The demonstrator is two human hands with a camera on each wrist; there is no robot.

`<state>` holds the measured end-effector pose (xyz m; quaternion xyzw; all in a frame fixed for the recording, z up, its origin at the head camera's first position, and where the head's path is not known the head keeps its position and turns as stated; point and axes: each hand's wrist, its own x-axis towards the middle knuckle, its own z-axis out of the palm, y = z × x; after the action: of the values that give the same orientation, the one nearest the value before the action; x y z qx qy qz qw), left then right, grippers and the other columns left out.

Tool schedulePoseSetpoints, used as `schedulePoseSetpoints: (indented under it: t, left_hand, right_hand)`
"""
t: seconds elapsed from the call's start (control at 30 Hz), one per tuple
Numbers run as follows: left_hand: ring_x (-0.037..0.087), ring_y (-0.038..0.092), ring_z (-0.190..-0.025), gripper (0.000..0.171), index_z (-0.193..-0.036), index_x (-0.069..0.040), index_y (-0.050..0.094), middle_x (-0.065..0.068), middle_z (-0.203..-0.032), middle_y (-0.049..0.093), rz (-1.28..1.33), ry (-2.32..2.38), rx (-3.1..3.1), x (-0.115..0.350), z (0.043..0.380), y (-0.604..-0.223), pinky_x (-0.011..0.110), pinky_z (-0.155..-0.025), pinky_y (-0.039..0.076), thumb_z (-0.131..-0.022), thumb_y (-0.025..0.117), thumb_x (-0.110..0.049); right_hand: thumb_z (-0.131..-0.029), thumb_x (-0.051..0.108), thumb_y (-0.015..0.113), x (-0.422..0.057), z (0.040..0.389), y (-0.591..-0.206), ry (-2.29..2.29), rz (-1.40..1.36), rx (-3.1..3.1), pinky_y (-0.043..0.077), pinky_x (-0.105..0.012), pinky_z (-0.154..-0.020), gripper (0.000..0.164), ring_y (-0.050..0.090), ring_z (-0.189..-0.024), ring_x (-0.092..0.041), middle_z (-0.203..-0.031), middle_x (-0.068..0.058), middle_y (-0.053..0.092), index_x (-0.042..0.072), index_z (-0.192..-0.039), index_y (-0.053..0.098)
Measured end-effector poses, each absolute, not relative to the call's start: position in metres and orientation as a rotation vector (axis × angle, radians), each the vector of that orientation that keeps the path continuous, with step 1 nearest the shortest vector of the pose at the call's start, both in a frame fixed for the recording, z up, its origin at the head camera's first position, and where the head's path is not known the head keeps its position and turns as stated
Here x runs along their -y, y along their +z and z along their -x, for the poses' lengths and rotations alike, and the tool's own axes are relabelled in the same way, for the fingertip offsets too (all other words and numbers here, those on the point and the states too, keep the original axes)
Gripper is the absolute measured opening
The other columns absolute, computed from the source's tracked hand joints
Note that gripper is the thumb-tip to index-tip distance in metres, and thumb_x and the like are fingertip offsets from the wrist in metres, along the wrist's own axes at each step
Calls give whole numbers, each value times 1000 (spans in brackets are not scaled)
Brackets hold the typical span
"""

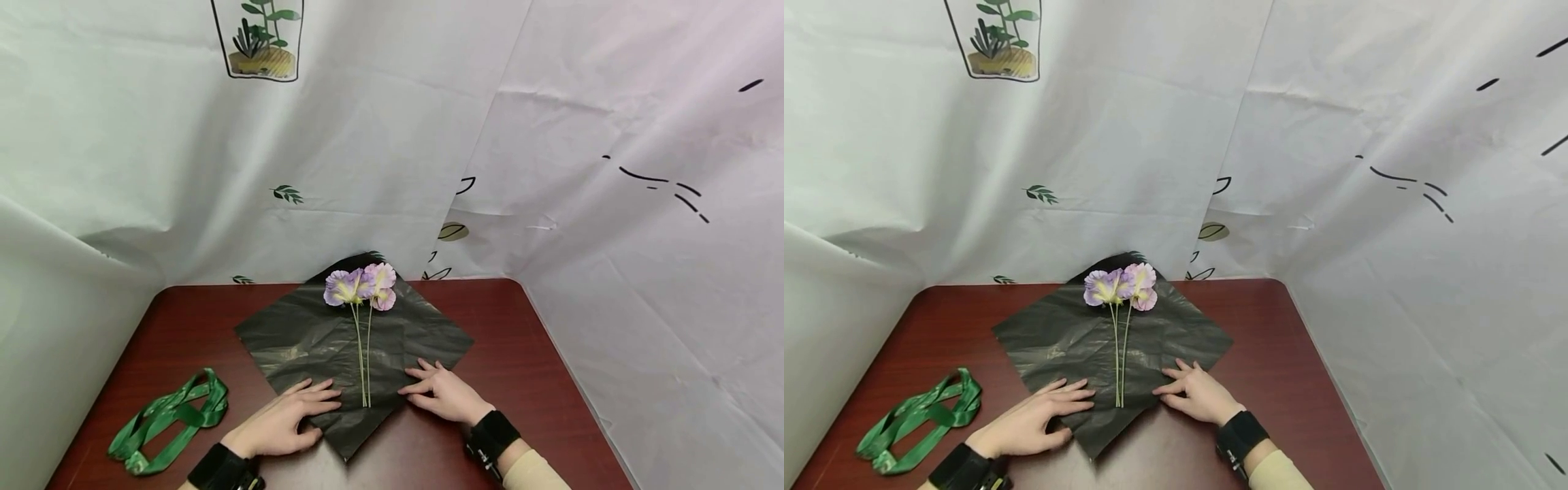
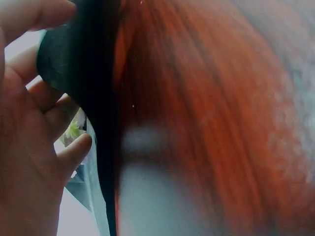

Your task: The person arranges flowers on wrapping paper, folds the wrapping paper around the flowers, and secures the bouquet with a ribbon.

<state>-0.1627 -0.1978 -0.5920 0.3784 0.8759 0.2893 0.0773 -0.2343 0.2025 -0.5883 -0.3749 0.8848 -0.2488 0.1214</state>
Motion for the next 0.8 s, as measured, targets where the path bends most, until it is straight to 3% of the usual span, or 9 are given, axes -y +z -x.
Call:
schedulePoseSetpoints:
  t: [0.13,0.3,0.47,0.6,0.8]
  left_hand:
    - [31,50,-156,42,-153,-20,70,3,-161,62,-1142,914,-2649,198,163,-592,68,-122,37,-112,67,-25]
    - [30,62,-144,30,-138,-25,80,3,-153,69,-1197,980,-2704,197,163,-594,59,-116,48,-118,60,-34]
    - [24,72,-129,27,-131,-25,83,0,-141,76,-1169,1103,-2706,196,164,-596,49,-108,57,-118,60,-28]
    - [14,77,-108,24,-125,-21,84,-4,-119,81,-1133,1244,-2697,193,166,-597,40,-91,64,-118,61,-21]
    - [2,75,-91,20,-115,-22,84,-8,-101,82,-1129,1341,-2780,188,170,-596,29,-74,62,-114,65,-13]
  right_hand:
    - [-109,27,72,-200,235,-586,-647,1120,-2594,32,-76,-123,30,43,-158,-48,-159,-12,63,27,-138,82]
    - [-105,30,78,-194,233,-581,-564,1129,-2588,40,-77,-117,43,47,-154,-52,-159,-16,62,25,-147,76]
    - [-105,37,79,-188,231,-575,-506,1067,-2570,43,-74,-117,43,45,-155,-54,-162,-18,60,30,-147,76]
    - [-104,46,80,-185,228,-572,-493,1024,-2550,42,-76,-117,42,41,-156,-56,-164,-20,57,34,-144,78]
    - [-106,51,75,-181,225,-568,-485,1013,-2551,43,-75,-117,38,40,-157,-55,-164,-20,56,31,-138,82]
